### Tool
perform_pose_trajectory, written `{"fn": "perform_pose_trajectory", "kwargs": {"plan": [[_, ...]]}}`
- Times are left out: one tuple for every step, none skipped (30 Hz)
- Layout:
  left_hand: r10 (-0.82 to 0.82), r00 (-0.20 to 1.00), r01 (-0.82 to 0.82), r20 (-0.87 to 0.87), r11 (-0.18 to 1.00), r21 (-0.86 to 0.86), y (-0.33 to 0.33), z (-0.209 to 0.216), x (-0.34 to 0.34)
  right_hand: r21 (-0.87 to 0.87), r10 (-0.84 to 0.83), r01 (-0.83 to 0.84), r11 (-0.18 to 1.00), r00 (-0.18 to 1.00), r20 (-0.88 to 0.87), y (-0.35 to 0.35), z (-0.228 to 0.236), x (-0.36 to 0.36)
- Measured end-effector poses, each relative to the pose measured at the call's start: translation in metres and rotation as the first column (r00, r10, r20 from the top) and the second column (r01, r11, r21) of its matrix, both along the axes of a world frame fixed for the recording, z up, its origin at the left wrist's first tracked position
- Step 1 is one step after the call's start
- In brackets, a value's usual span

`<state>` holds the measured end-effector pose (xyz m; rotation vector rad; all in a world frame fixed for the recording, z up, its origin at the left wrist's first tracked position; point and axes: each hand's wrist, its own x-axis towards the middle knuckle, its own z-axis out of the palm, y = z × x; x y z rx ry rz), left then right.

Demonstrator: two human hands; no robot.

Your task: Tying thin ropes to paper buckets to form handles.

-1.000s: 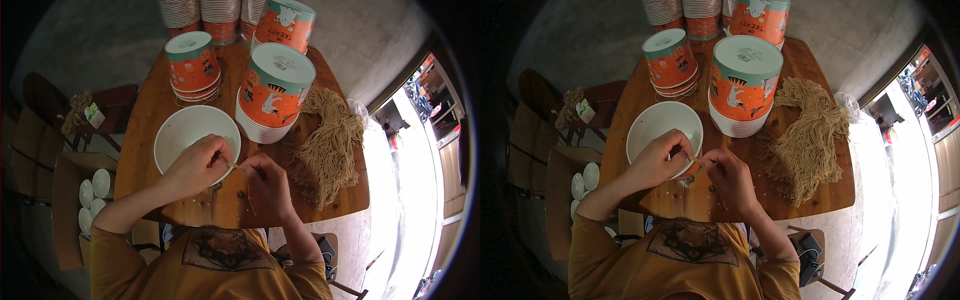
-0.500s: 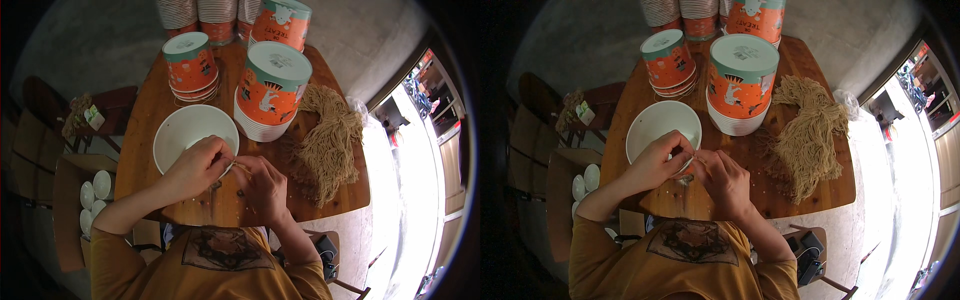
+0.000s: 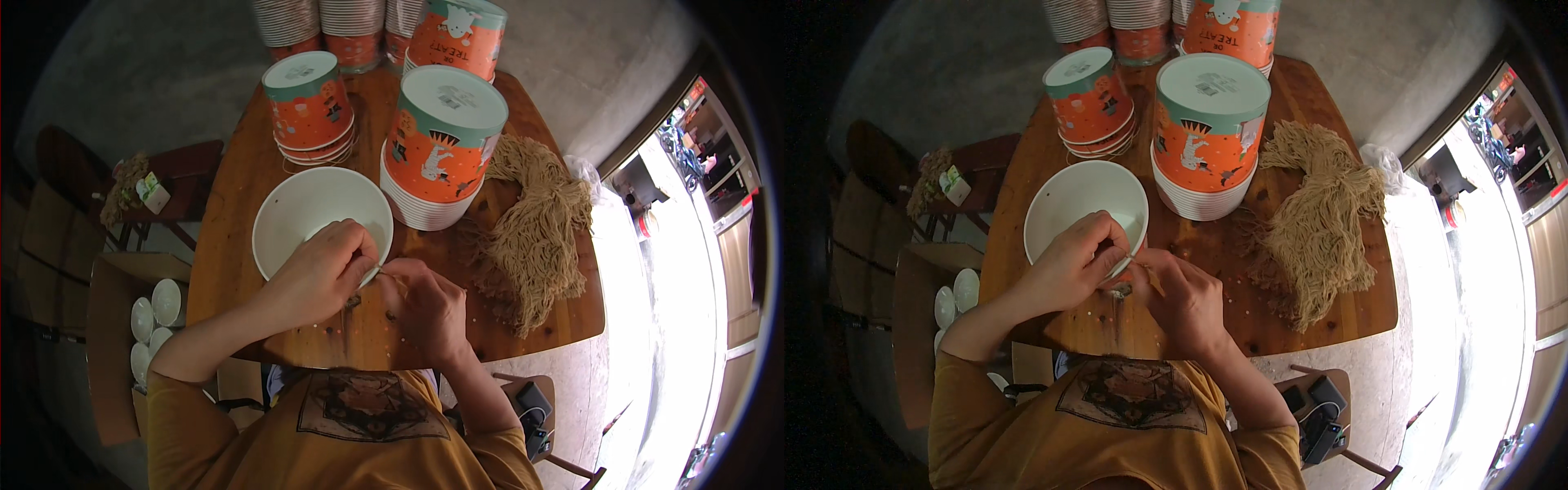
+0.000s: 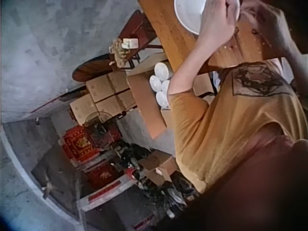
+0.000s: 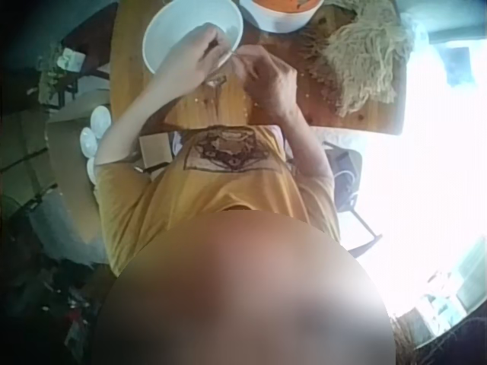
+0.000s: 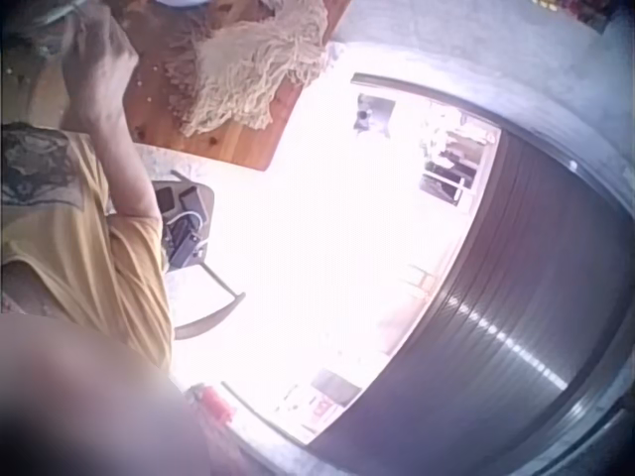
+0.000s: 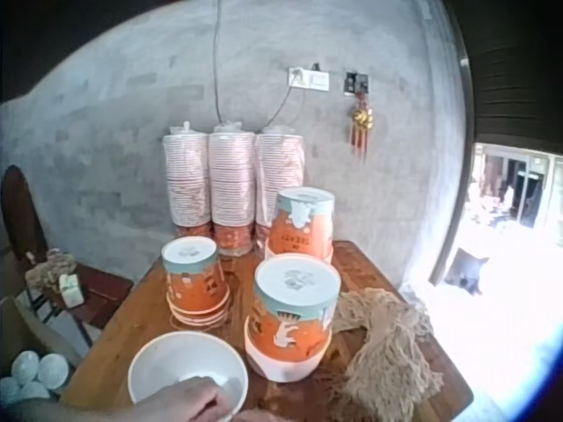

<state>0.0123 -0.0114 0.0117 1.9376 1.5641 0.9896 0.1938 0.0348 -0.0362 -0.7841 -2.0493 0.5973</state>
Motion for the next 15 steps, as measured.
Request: {"fn": "perform_pose_trajectory", "kwargs": {"plan": [[-0.008, 1.000, 0.008, -0.020, 1.000, 0.005, 0.001, 0.001, 0.002, 0.039, 0.015, -0.014, 0.999, 0.999, -0.037, 0.003, -0.005, 0.000], [-0.015, 0.999, 0.016, -0.040, 1.000, 0.009, 0.001, 0.002, 0.003, 0.079, 0.033, -0.027, 0.997, 0.997, -0.073, 0.005, -0.009, 0.000], [-0.014, 0.999, 0.014, -0.039, 1.000, 0.009, 0.001, 0.001, 0.003, 0.079, 0.034, -0.028, 0.997, 0.997, -0.072, 0.003, -0.011, -0.001], [-0.003, 0.996, 0.008, -0.085, 0.998, 0.056, 0.001, 0.000, 0.003, 0.031, 0.015, -0.013, 0.999, 0.999, -0.050, 0.000, -0.013, 0.000], [0.010, 0.992, 0.004, -0.130, 0.995, 0.104, 0.001, -0.002, 0.003, -0.016, -0.003, 0.003, 1.000, 1.000, -0.028, -0.003, -0.014, 0.000], [0.012, 0.991, 0.002, -0.130, 0.994, 0.105, 0.001, -0.005, 0.002, -0.015, -0.001, 0.001, 1.000, 1.000, -0.028, -0.003, -0.013, 0.001], [0.008, 0.989, 0.012, -0.146, 0.991, 0.136, 0.001, -0.007, 0.000, -0.096, 0.032, -0.039, 0.995, 0.997, -0.073, -0.003, -0.012, 0.001], [0.006, 0.987, 0.022, -0.163, 0.986, 0.166, 0.001, -0.009, -0.001, -0.174, 0.061, -0.082, 0.981, 0.991, -0.120, -0.004, -0.010, 0.002], [0.005, 0.987, 0.022, -0.163, 0.986, 0.165, 0.000, -0.005, -0.001, -0.175, 0.061, -0.082, 0.981, 0.991, -0.121, -0.002, -0.006, 0.005], [0.030, 0.998, -0.032, -0.057, 0.999, -0.036, -0.002, 0.005, 0.000, -0.164, 0.115, -0.125, 0.979, 0.991, -0.070, 0.003, 0.001, 0.010], [0.076, 0.996, -0.063, 0.042, 0.969, -0.239, -0.004, 0.013, 0.000, -0.155, 0.168, -0.168, 0.973, 0.986, -0.018, 0.007, 0.009, 0.018], [0.074, 0.996, -0.063, 0.039, 0.970, -0.236, -0.007, 0.021, -0.001, -0.232, 0.225, -0.199, 0.952, 0.970, 0.093, 0.011, 0.019, 0.028], [0.037, 0.998, -0.047, -0.041, 0.959, -0.281, -0.012, 0.025, -0.002, -0.230, 0.229, -0.202, 0.952, 0.969, 0.094, 0.015, 0.031, 0.034], [-0.004, 0.993, -0.036, -0.120, 0.944, -0.327, -0.017, 0.027, -0.005, -0.181, 0.284, -0.257, 0.949, 0.948, 0.145, 0.021, 0.044, 0.038], [-0.001, 0.993, -0.038, -0.119, 0.945, -0.325, -0.022, 0.023, -0.009, -0.135, 0.333, -0.311, 0.941, 0.922, 0.198, 0.027, 0.052, 0.042]]}}
